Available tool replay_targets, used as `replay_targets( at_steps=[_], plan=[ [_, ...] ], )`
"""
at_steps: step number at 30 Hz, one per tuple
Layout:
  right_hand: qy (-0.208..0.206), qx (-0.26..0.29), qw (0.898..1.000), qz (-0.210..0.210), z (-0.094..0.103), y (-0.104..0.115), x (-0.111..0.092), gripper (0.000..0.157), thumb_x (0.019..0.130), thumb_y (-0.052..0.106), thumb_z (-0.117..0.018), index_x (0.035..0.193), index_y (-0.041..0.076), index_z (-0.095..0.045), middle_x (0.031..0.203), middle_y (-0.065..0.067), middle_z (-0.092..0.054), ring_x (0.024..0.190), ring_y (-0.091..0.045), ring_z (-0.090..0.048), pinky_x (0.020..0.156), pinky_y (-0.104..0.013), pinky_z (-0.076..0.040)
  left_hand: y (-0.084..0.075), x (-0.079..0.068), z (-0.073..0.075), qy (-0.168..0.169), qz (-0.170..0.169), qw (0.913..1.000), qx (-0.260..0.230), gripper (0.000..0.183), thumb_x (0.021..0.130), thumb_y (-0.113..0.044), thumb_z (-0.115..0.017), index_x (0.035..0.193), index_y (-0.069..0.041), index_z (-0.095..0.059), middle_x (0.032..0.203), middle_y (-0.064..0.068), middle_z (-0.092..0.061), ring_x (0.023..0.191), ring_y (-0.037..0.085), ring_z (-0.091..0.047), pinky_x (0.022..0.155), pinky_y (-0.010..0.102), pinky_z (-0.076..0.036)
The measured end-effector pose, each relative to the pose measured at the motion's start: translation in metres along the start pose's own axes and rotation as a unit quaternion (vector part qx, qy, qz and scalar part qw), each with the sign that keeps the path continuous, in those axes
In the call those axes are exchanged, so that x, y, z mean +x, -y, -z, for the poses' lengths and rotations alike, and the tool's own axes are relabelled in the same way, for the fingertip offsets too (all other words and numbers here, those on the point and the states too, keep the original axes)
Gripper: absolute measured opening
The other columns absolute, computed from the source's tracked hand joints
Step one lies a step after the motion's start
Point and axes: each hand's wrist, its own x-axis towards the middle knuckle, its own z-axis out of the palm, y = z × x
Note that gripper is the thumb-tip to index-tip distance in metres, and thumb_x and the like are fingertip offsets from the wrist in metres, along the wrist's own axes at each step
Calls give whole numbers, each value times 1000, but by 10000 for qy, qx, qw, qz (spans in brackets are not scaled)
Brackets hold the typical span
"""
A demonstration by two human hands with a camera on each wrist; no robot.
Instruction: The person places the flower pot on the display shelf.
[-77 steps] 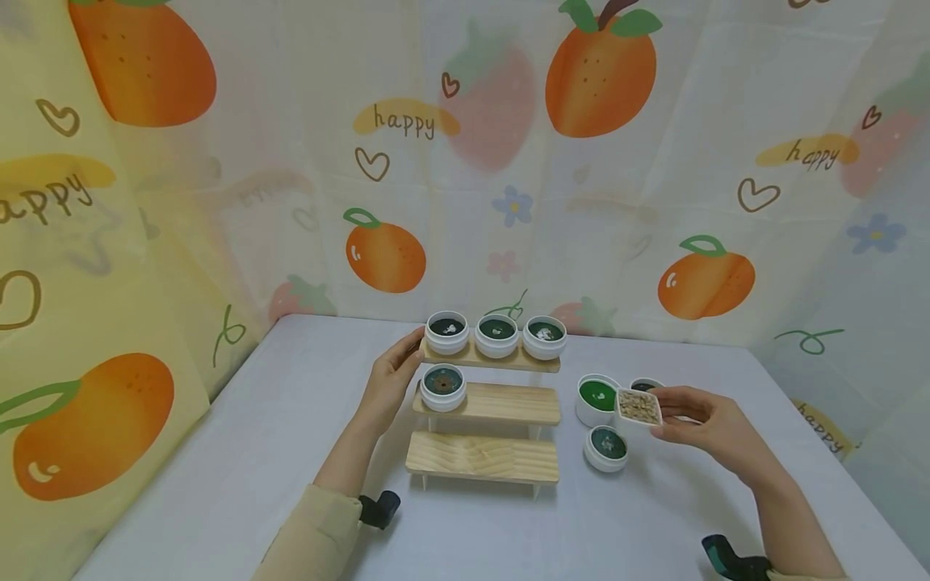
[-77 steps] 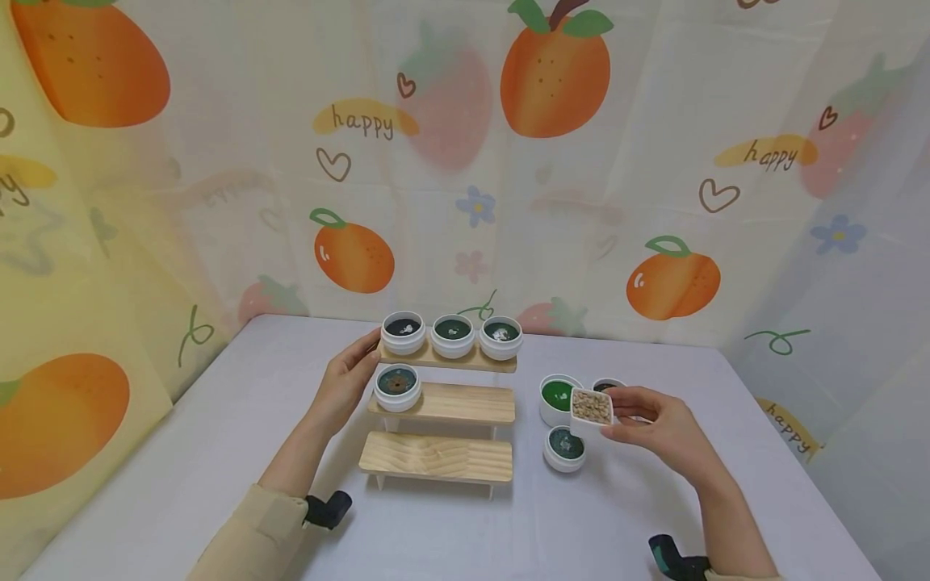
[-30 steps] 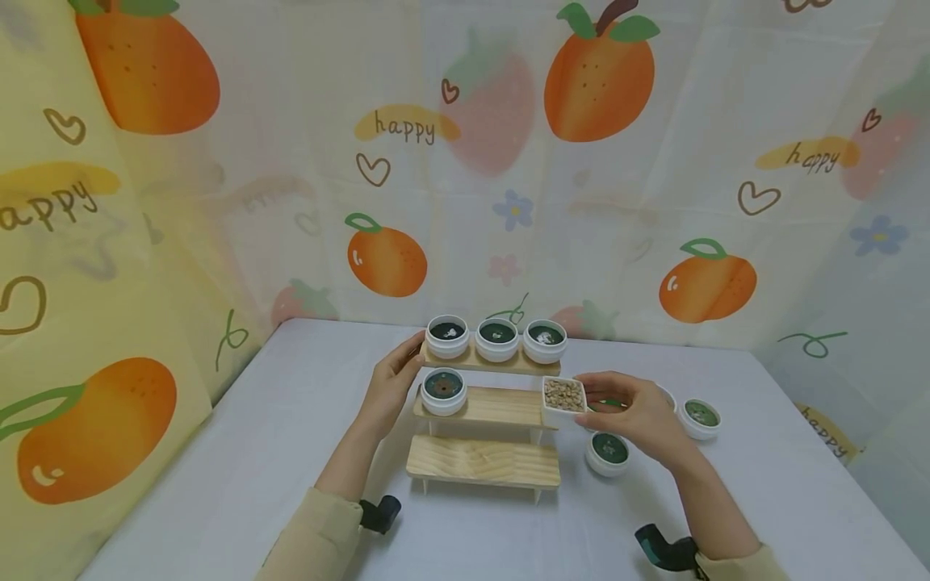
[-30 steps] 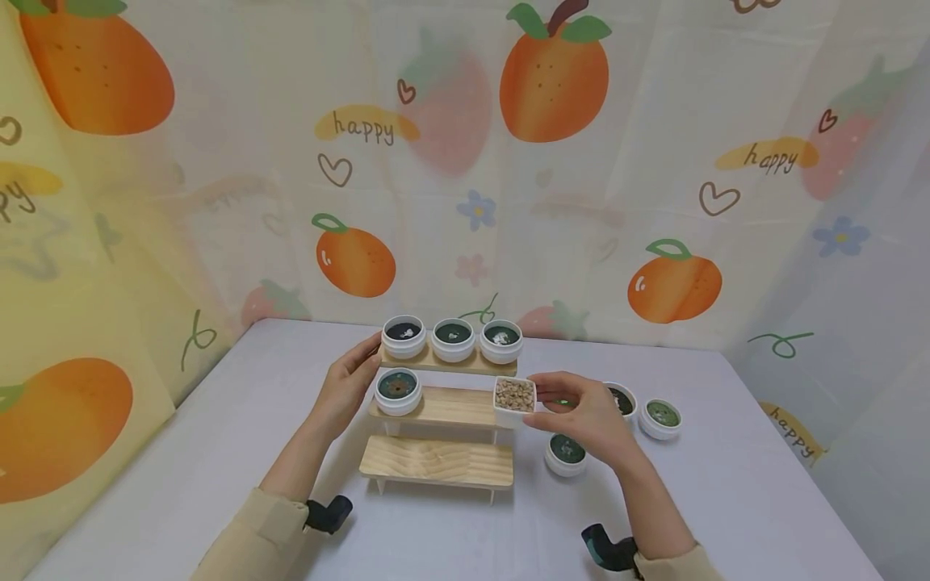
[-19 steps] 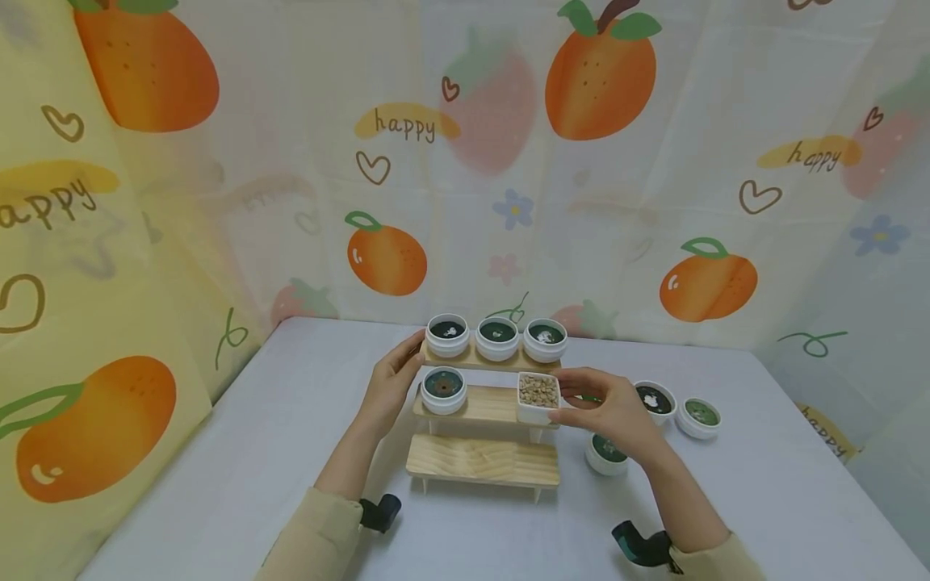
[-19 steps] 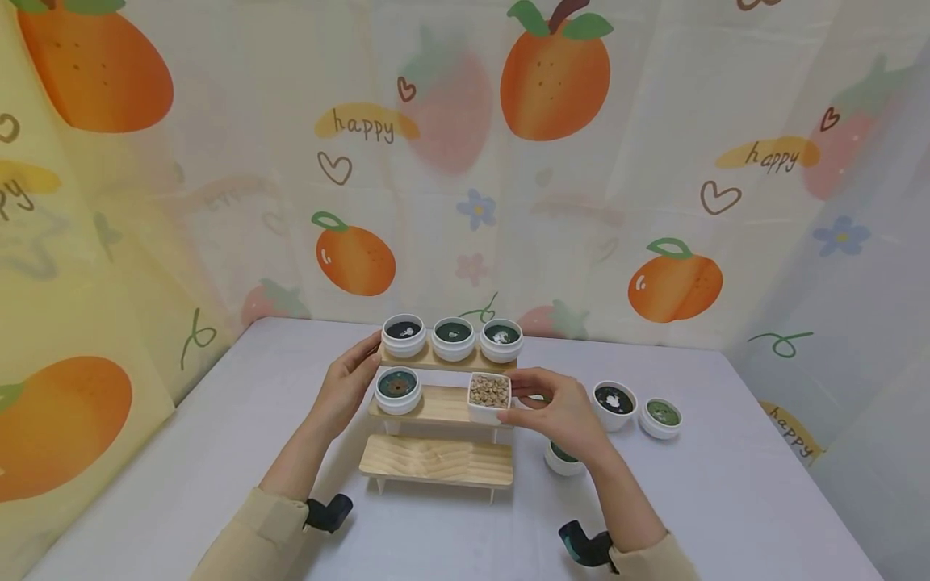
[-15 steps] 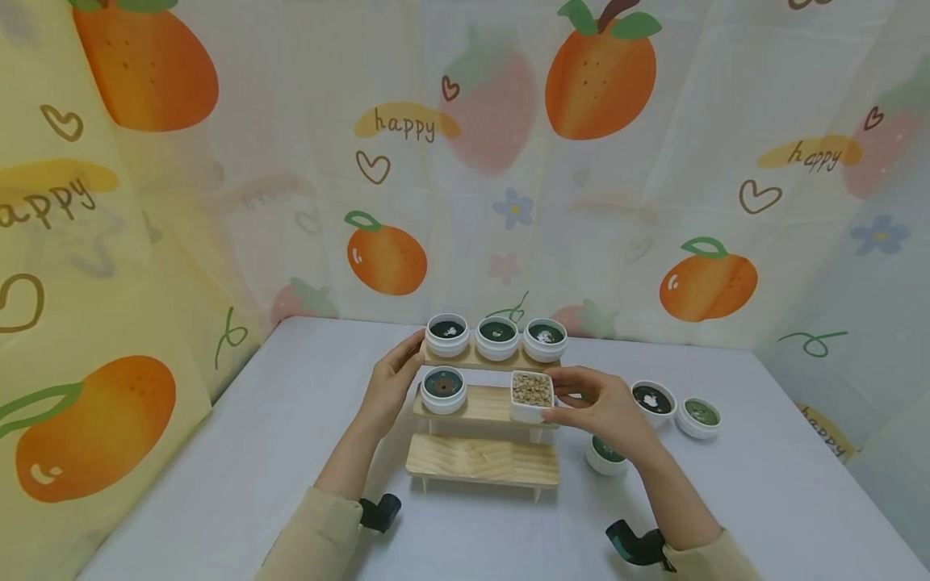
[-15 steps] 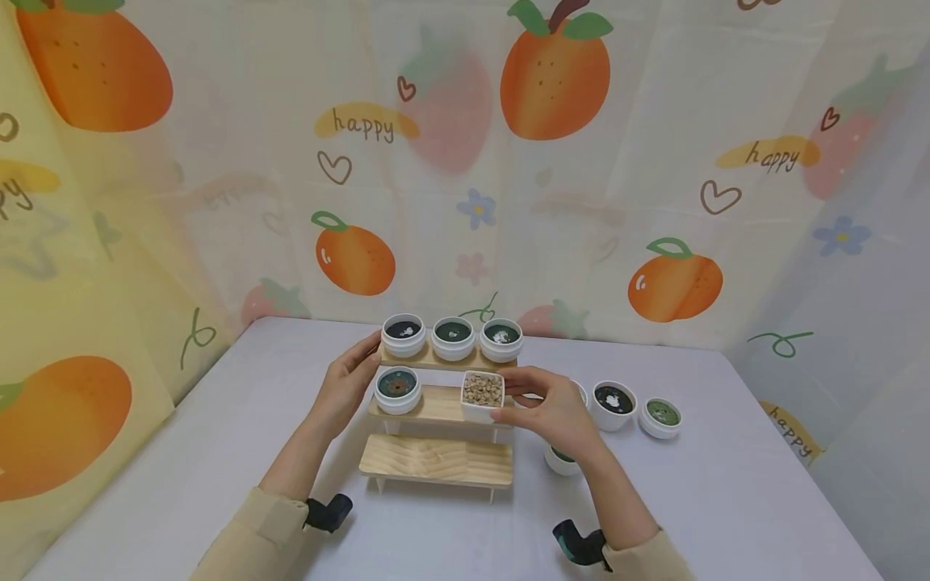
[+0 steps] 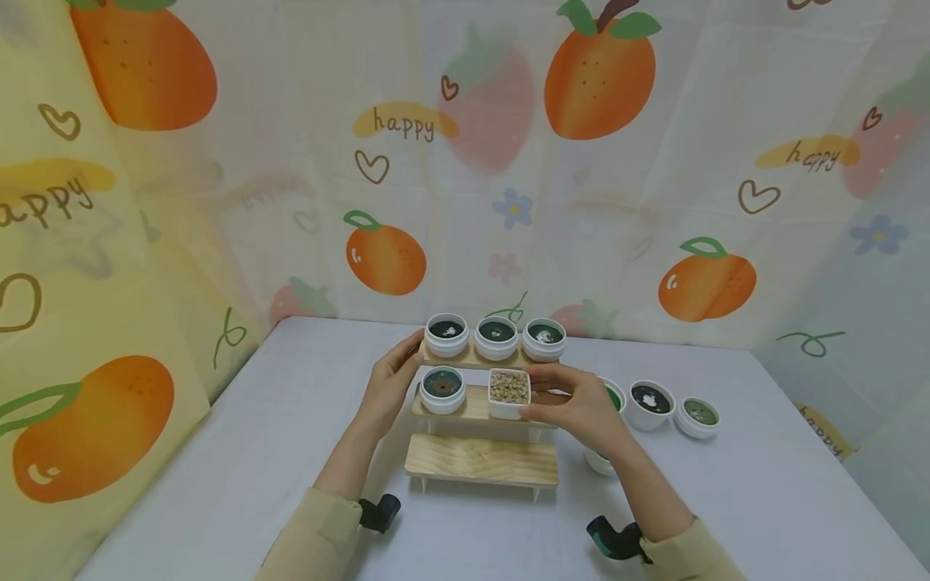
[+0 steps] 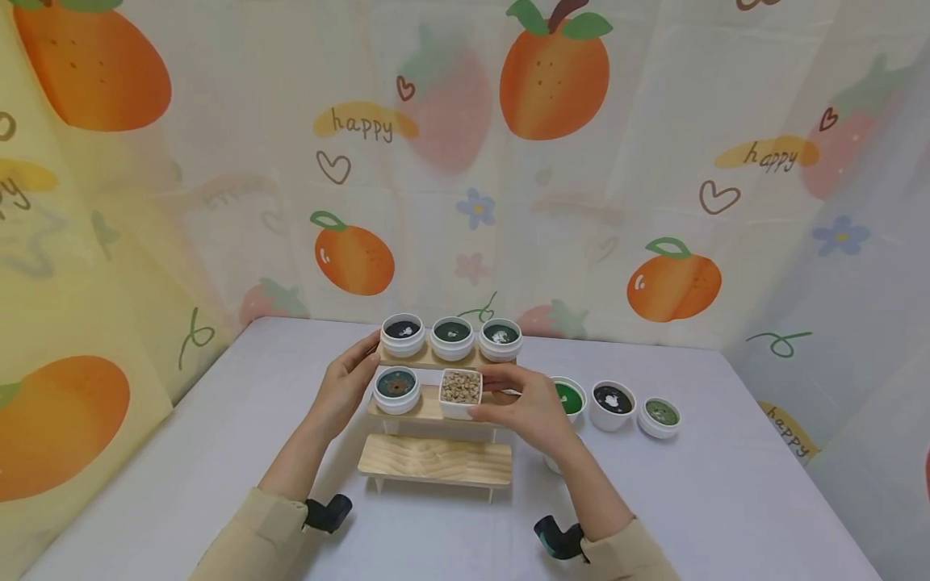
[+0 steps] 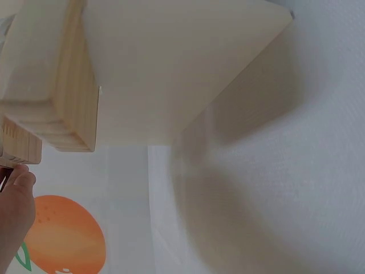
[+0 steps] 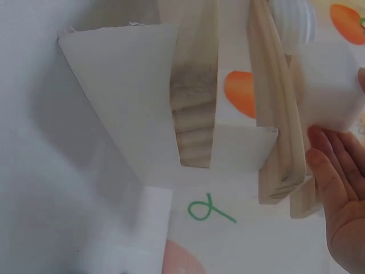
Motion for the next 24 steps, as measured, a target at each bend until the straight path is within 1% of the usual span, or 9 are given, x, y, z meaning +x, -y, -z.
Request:
replay_targets(
  at_steps=[6, 11, 16, 24],
  plan=[
    [-11, -40, 10000, -78, -6, 1, 3, 58, 75, 16, -86, 127, 6, -63, 125, -17, -68, 108, -26, -69, 89, -25, -61, 1, 1, -1, -42, 40, 10000, 34, 48, 104, -12, -45, 151, -2, -37, 159, 14, -38, 151, 26, -32, 127, 42, -26],
    [-29, -67, 10000, -40, -11, 3, 4, 57, 76, 17, -85, 127, 5, -63, 125, -17, -68, 109, -26, -69, 90, -26, -61, 1, 0, -1, -54, 30, 10000, 62, 48, 104, -11, -45, 151, -2, -36, 159, 15, -38, 150, 26, -33, 126, 40, -27],
    [-55, 0, 10000, 6, -15, 4, 8, 55, 75, 14, -85, 125, 4, -64, 123, -17, -68, 108, -25, -69, 91, -25, -60, 0, 0, 0, -2, -5, 10000, 24, 48, 104, -10, -44, 151, -1, -35, 158, 15, -38, 150, 25, -33, 126, 39, -27],
    [-58, 109, 9999, 18, -18, 0, 12, 55, 75, 11, -85, 125, 2, -64, 123, -19, -69, 107, -27, -70, 89, -24, -61, 0, 0, 0, 20, -18, 10000, 26, 48, 105, -10, -44, 151, -1, -36, 158, 15, -38, 150, 25, -33, 126, 40, -27]
  ],
)
